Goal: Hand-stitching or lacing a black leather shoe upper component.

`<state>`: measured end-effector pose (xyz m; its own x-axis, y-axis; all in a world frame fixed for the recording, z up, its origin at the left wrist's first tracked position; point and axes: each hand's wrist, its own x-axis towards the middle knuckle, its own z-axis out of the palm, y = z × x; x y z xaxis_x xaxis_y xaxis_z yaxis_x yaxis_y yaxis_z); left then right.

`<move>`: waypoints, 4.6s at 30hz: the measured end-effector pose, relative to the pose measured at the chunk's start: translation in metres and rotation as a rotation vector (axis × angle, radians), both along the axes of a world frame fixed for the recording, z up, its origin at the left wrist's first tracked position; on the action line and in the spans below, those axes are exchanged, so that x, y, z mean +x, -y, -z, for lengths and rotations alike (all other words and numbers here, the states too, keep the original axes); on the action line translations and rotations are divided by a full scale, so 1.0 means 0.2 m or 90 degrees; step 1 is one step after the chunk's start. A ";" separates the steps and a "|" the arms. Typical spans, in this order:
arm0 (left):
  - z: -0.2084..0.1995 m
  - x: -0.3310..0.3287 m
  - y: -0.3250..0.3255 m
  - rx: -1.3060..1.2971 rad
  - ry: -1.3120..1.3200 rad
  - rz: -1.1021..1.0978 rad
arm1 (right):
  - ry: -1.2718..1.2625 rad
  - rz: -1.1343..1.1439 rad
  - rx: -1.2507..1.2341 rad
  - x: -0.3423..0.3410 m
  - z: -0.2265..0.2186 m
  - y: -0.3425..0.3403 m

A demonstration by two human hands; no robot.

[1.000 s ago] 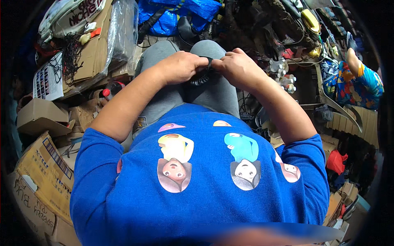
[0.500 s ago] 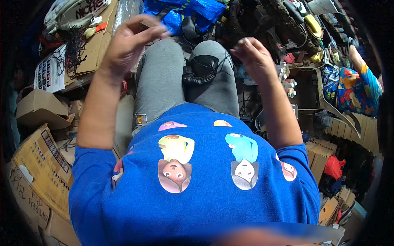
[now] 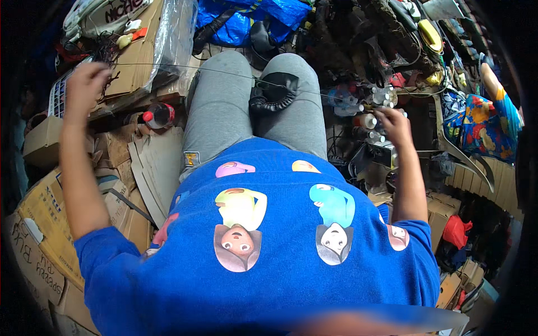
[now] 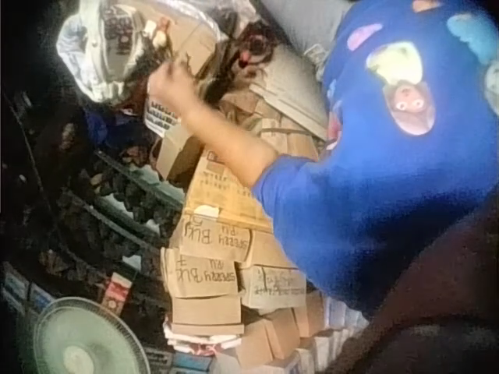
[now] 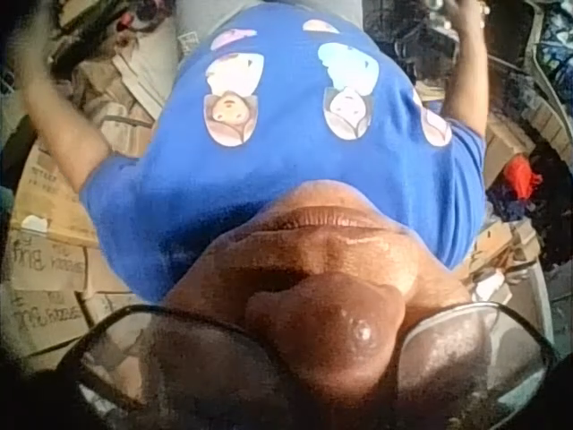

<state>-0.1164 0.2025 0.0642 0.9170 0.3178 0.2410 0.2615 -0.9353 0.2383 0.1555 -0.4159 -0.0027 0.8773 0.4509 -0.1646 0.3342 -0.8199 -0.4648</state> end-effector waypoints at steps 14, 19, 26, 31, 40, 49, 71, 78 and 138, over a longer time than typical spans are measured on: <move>0.25 0.60 0.97 -0.383 -0.023 0.435 | -0.269 -0.106 0.132 -0.17 -0.09 -0.53; 0.33 0.80 1.14 -0.547 -0.227 0.405 | -0.201 -0.228 0.252 -0.16 -0.08 -0.83; 0.37 0.86 1.13 -0.668 -0.339 0.439 | -0.139 -0.314 0.208 -0.13 -0.04 -0.87; 0.44 0.87 1.12 -0.824 -0.396 0.418 | -0.169 -0.284 0.274 -0.18 0.03 -0.87; 0.43 0.86 1.10 -0.858 -0.436 0.462 | -0.090 -0.227 0.262 -0.33 -0.02 -0.83; 0.45 0.88 1.10 -0.670 -0.436 0.581 | 0.184 -0.481 -0.073 -0.33 -0.23 -0.92; 0.43 0.70 1.14 -0.390 -0.015 0.324 | -0.506 -0.155 0.180 -0.12 -0.02 -0.83; 0.19 0.37 0.71 -0.342 -0.418 0.153 | -0.558 0.037 1.009 0.04 -0.29 -0.23; 0.39 0.85 1.25 -0.510 -0.246 0.474 | -0.405 -0.205 0.187 -0.35 -0.10 -0.77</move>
<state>0.0541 -0.0473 -0.0138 0.9098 -0.3966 -0.1224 -0.1054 -0.5060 0.8561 0.0853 -0.2623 0.0179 0.4717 0.7710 -0.4279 0.1307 -0.5410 -0.8308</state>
